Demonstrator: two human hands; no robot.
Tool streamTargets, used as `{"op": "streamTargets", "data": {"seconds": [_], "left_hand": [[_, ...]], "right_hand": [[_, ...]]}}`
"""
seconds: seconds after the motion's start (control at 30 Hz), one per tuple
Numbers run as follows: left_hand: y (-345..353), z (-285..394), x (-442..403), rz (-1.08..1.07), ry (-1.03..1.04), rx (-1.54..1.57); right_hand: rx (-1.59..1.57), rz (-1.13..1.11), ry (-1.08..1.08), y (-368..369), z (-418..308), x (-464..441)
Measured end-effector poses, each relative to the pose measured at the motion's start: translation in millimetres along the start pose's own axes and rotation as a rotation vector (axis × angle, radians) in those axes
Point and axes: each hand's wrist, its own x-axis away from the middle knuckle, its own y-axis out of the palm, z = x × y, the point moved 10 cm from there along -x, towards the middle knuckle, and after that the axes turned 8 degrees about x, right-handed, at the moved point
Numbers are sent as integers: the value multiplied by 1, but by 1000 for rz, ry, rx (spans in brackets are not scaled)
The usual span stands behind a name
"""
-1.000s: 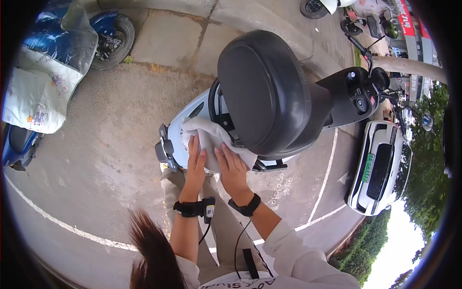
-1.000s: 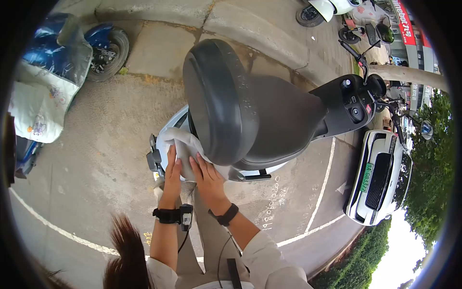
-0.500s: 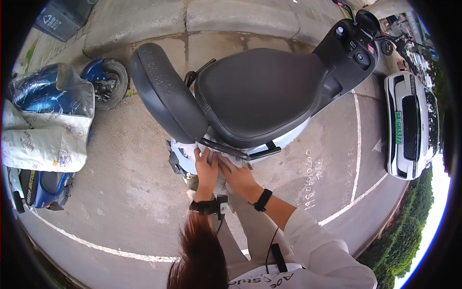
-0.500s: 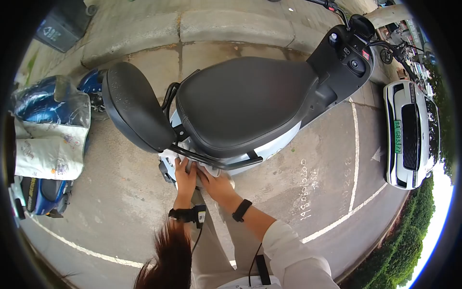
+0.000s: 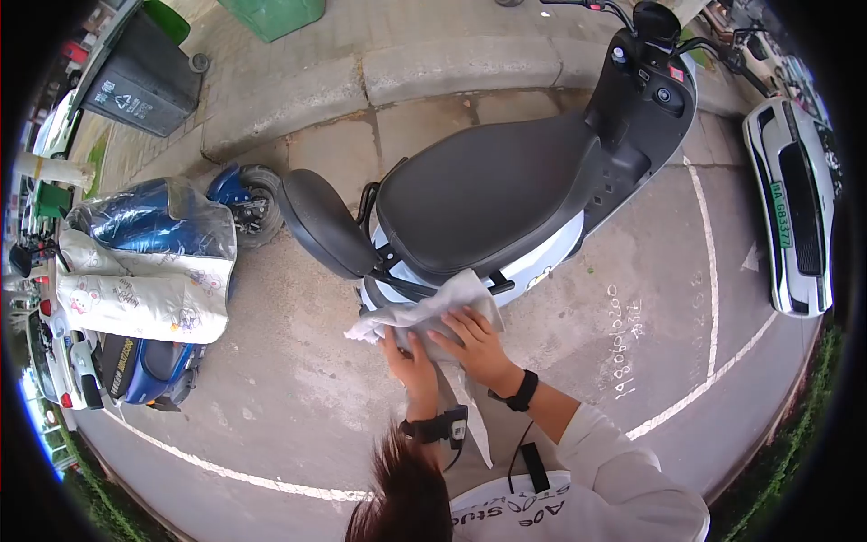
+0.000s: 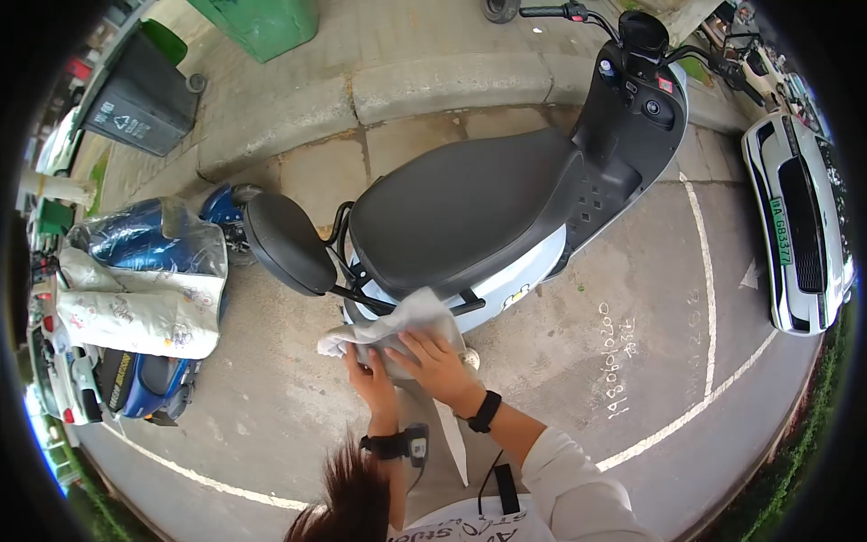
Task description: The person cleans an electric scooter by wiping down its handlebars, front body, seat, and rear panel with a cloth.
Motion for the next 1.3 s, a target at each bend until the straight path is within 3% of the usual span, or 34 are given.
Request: {"op": "streamTargets", "data": {"seconds": [0.07,0.13,0.2,0.27,0.33,0.4,0.47,0.57,0.6,0.63,0.67,0.73,0.77,0.83,0.87,1.0,1.07,1.23,1.3], "left_hand": [[18,11,-32,-108,-95,-133],[40,-10,-63,-254,64,-108],[50,-9,-78,-237,89,-199],[60,-33,-80,-263,291,-488],[62,-38,-76,-225,242,-445],[67,-64,-71,-311,-64,-466],[74,-62,-59,-297,17,-400],[106,-52,-36,-574,55,-489],[116,-48,-23,-720,24,-520],[127,-60,-7,-844,143,-604],[131,-89,6,-955,159,-502],[111,-72,18,-850,-63,-387],[101,-60,19,-807,-22,-309],[72,-54,27,-835,-401,-94],[60,-53,26,-838,-421,77],[-2,22,-18,-846,-207,29],[-22,54,-51,-832,-120,66],[-71,83,-151,-853,-13,143],[-83,114,-177,-930,80,184]], "right_hand": [[-9,73,-7,9,5,-28],[-44,16,30,38,20,-38],[-75,-41,70,67,40,-39],[-242,-71,0,86,41,-21],[-200,-83,33,82,46,-16],[-331,-151,158,81,56,-10],[-370,-158,226,83,62,4],[-465,-258,384,70,76,31],[-443,-387,392,99,83,54],[-416,-517,400,128,89,78],[-408,-583,414,121,86,89],[-442,-457,454,82,76,94],[-415,-440,468,59,66,90],[-430,-363,414,34,46,82],[-463,-357,415,24,32,77],[-436,-362,392,-1,-22,25],[-279,-256,317,-12,-57,-15],[-263,-156,605,-5,-116,-82],[-275,29,660,-11,-134,-104]]}}
